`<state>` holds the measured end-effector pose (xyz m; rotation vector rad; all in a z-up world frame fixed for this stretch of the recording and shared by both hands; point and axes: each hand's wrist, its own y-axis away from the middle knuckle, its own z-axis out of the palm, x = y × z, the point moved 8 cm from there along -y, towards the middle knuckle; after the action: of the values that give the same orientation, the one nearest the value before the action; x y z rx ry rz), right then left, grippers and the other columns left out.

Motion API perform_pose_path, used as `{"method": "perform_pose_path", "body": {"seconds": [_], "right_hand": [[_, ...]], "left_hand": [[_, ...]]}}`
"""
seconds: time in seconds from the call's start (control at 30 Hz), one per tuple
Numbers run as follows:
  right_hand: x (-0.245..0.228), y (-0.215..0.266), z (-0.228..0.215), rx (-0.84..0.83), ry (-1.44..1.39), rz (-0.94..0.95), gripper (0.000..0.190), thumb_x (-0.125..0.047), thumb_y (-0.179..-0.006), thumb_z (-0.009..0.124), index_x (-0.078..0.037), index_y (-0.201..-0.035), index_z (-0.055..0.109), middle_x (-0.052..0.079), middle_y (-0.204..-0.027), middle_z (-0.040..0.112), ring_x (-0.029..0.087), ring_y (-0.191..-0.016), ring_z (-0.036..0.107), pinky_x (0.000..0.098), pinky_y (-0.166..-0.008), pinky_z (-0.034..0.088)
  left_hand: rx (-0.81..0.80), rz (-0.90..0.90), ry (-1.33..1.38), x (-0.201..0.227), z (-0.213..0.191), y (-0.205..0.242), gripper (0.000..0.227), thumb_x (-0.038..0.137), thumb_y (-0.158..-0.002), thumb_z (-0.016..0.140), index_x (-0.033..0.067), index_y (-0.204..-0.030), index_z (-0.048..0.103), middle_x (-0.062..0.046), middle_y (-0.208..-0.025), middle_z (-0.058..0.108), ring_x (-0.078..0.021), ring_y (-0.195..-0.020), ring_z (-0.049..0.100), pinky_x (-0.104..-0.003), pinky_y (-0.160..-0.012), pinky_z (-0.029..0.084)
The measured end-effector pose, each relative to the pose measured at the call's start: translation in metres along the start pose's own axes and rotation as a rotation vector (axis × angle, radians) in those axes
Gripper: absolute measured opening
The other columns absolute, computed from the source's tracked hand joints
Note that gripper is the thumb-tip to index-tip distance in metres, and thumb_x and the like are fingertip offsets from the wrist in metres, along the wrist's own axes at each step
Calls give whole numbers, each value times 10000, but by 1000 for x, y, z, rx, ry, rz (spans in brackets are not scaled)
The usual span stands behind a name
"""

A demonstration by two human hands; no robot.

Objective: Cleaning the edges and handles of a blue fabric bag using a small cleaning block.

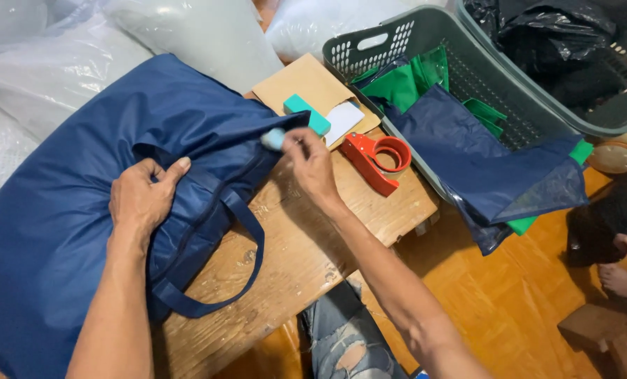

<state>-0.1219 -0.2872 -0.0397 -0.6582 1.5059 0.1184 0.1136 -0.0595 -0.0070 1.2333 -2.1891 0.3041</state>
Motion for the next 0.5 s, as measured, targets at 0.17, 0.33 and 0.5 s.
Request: {"method": "perform_pose_path", "body": {"seconds": [0.17, 0.33, 0.5], "right_hand": [[3, 36, 34, 24, 15, 57, 160, -227, -970, 670, -153, -1111, 661, 129, -937, 699, 256, -883, 696, 418, -834, 562], [-9, 43, 38, 90, 1, 33, 125, -228, -1003, 649, -157, -1101, 677, 106, -947, 713, 211, -906, 699, 375, -843, 567], [-10, 64, 62, -88, 12, 35, 154, -230, -960, 712, -183, -1105, 695, 32, -851, 705, 170, -843, 697, 330, -804, 575]], "left_hand": [[9, 11, -7, 2, -2, -1, 603, 635, -950, 766, 50, -832, 682, -254, -707, 664, -424, -787, 682, -479, -672, 499], [14, -7, 11, -2, -2, -1, 600, 635, -947, 772, 52, -833, 686, -250, -726, 679, -436, -798, 683, -486, -683, 501], [-1, -31, 5, -1, -3, 0, 617, 661, -922, 767, 57, -827, 686, -245, -753, 696, -417, -820, 694, -489, -694, 505]]}}
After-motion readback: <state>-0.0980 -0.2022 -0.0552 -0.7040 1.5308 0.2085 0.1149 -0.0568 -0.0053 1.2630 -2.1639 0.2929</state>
